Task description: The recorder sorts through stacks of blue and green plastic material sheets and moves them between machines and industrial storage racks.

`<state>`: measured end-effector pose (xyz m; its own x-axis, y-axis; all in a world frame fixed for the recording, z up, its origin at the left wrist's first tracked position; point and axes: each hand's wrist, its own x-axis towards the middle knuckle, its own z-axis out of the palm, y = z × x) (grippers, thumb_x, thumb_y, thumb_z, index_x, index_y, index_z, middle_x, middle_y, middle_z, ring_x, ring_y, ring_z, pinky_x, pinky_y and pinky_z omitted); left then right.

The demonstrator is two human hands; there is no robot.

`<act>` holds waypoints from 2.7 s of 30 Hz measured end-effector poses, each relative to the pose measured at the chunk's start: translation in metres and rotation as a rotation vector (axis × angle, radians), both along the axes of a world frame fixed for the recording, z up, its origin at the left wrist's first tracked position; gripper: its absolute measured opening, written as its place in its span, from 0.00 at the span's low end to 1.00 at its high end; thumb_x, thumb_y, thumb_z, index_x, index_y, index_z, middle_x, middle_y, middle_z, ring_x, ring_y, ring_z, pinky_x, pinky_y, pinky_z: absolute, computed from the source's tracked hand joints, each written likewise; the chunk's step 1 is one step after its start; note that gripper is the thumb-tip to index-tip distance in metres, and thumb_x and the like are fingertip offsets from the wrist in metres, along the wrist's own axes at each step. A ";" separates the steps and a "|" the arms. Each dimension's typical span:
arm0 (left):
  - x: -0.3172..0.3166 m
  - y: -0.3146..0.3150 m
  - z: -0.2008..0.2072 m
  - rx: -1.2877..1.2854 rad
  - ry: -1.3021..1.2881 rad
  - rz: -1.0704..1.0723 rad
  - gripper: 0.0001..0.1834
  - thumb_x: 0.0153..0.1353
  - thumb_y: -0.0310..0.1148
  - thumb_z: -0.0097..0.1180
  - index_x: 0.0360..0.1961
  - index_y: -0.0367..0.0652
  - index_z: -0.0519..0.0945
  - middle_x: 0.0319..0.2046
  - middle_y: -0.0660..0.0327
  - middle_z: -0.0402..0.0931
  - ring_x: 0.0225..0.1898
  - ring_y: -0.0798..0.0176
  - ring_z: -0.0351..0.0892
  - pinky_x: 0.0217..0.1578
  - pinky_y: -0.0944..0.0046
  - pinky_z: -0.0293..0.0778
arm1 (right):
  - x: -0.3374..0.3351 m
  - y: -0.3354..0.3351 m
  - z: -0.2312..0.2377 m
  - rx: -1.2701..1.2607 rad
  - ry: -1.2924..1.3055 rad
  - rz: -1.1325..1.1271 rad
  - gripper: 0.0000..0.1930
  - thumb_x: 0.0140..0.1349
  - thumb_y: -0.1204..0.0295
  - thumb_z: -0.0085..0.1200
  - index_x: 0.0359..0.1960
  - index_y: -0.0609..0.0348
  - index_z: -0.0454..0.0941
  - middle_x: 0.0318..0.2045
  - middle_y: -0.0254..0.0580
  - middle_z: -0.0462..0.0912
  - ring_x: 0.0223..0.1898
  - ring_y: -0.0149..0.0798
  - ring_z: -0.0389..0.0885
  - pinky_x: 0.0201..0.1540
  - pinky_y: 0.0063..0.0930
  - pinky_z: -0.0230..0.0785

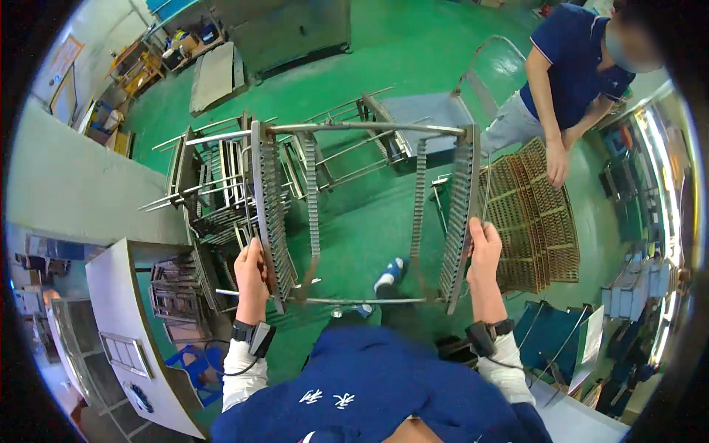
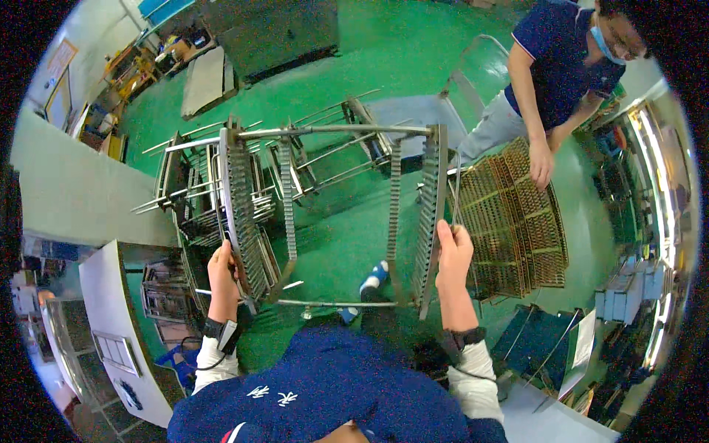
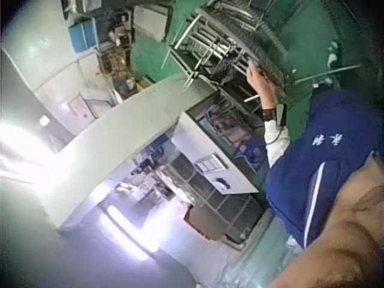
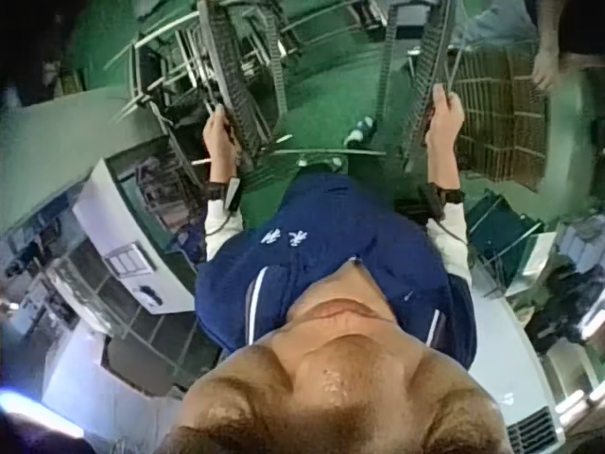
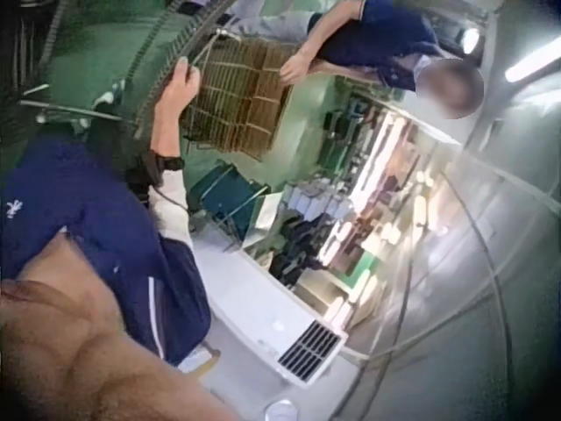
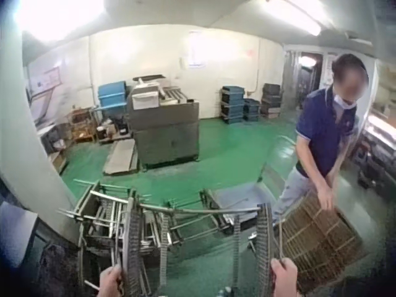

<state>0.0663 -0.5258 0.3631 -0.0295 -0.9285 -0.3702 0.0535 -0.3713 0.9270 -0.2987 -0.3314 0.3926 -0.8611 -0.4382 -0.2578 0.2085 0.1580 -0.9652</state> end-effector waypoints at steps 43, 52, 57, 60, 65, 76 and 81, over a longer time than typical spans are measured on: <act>-0.242 -0.497 -0.380 0.462 -0.496 -1.038 0.13 0.58 0.36 0.46 0.29 0.34 0.73 0.21 0.58 0.72 0.17 0.64 0.67 0.16 0.66 0.62 | -0.320 -0.612 -0.311 0.851 0.369 0.457 0.17 0.44 0.66 0.51 0.36 0.62 0.74 0.34 0.57 0.77 0.38 0.55 0.75 0.43 0.43 0.67; -0.351 -0.500 -0.335 0.811 -0.406 -0.821 0.09 0.60 0.33 0.44 0.34 0.38 0.71 0.24 0.62 0.71 0.18 0.69 0.67 0.15 0.72 0.61 | -0.284 -0.582 -0.309 0.822 0.291 0.451 0.09 0.47 0.68 0.49 0.20 0.61 0.75 0.23 0.51 0.78 0.29 0.53 0.76 0.29 0.45 0.69; -0.382 -0.483 -0.327 0.667 -0.351 -0.948 0.10 0.60 0.33 0.45 0.40 0.40 0.71 0.26 0.62 0.72 0.22 0.69 0.71 0.17 0.72 0.65 | -0.273 -0.557 -0.276 0.703 0.274 0.290 0.08 0.46 0.71 0.50 0.24 0.63 0.73 0.23 0.52 0.77 0.32 0.55 0.75 0.34 0.46 0.68; -0.388 -0.475 -0.326 0.615 -0.473 -1.055 0.08 0.59 0.31 0.44 0.34 0.38 0.72 0.25 0.61 0.73 0.19 0.69 0.70 0.15 0.71 0.64 | -0.264 -0.511 -0.259 0.665 0.436 0.228 0.10 0.48 0.69 0.49 0.28 0.65 0.72 0.25 0.55 0.76 0.33 0.54 0.75 0.35 0.46 0.67; -0.378 -0.442 -0.320 0.123 -0.413 -1.457 0.10 0.54 0.31 0.45 0.22 0.36 0.71 0.18 0.60 0.70 0.17 0.65 0.70 0.13 0.69 0.63 | -0.235 -0.387 -0.280 0.651 0.294 0.501 0.11 0.45 0.67 0.48 0.17 0.64 0.75 0.20 0.56 0.76 0.25 0.56 0.76 0.29 0.48 0.67; -0.464 -0.258 -0.285 0.900 -0.268 -1.239 0.12 0.58 0.35 0.43 0.18 0.46 0.64 0.13 0.65 0.59 0.16 0.65 0.59 0.19 0.66 0.58 | -0.106 0.043 -0.255 0.948 -0.240 0.036 0.15 0.45 0.65 0.48 0.26 0.65 0.78 0.30 0.57 0.78 0.34 0.57 0.76 0.38 0.45 0.68; -0.551 -0.158 -0.287 0.648 0.124 -1.713 0.14 0.62 0.39 0.39 0.24 0.43 0.68 0.18 0.61 0.67 0.18 0.64 0.66 0.17 0.64 0.60 | -0.035 0.211 -0.244 1.159 -0.444 -0.504 0.13 0.47 0.68 0.47 0.27 0.64 0.79 0.32 0.56 0.78 0.37 0.56 0.76 0.40 0.42 0.69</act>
<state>-0.4847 -0.6840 0.0762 -0.7310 0.4193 -0.5384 -0.6764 -0.3408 0.6529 -0.3335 -0.1199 0.1491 -0.6099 0.5608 -0.5599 0.7447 0.6472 -0.1630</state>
